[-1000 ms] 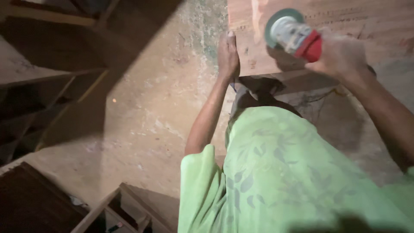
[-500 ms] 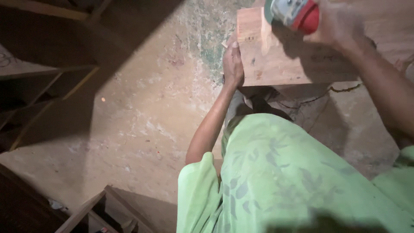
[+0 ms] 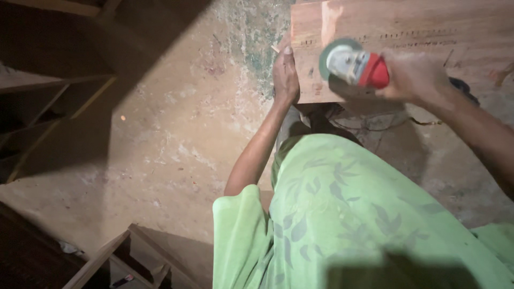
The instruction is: The person uses an angle grinder with a sanding disc to smooth the surface of a wooden board. They hold the board with one hand and move the tool across the surface, then flip the board to sand the other side.
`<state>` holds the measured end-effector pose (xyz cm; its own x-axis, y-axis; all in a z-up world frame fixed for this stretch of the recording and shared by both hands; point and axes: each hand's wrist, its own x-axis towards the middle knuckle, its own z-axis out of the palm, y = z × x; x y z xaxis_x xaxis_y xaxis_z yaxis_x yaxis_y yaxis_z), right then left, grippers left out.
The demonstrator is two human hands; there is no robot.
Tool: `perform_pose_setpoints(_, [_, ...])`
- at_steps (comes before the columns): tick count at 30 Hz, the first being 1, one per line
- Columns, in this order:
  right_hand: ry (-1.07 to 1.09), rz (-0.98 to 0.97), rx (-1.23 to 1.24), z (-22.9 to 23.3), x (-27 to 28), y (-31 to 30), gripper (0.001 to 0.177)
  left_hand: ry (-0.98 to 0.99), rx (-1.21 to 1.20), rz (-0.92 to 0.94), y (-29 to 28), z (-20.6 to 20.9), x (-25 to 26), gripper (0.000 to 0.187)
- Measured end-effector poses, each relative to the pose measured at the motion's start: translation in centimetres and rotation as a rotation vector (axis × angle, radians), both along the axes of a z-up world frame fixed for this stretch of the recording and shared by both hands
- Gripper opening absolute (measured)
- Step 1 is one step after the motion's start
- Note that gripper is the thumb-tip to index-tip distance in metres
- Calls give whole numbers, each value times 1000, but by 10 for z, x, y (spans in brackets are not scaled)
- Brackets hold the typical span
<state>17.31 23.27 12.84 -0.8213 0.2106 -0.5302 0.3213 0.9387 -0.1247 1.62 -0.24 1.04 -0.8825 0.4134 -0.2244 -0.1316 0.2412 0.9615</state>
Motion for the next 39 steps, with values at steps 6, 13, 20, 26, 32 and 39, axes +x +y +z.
perform_pose_setpoints(6, [300,-27,59,-31,-58,47,72,57,-69,4,-1,-2,1,59])
perform_pose_setpoints(13, [224,-55,45,-17,-46,32,73,14,-57,38,1,-7,-2,59])
perform_pose_setpoints(20, [9,-16,3,7,-11,1,64,4,8,27,1,-4,0,59])
perform_pose_setpoints(26, [312,-59,72,-18,-77,40,73,48,-71,26,-1,-6,1,61])
perform_pose_setpoints(32, [256,-92,4,-8,-53,22,73,20,-101,46,1,-5,2,60])
perform_pose_setpoints(39, [-68,-140,2,6,-4,-3,71,6,-53,33,-1,1,4,60])
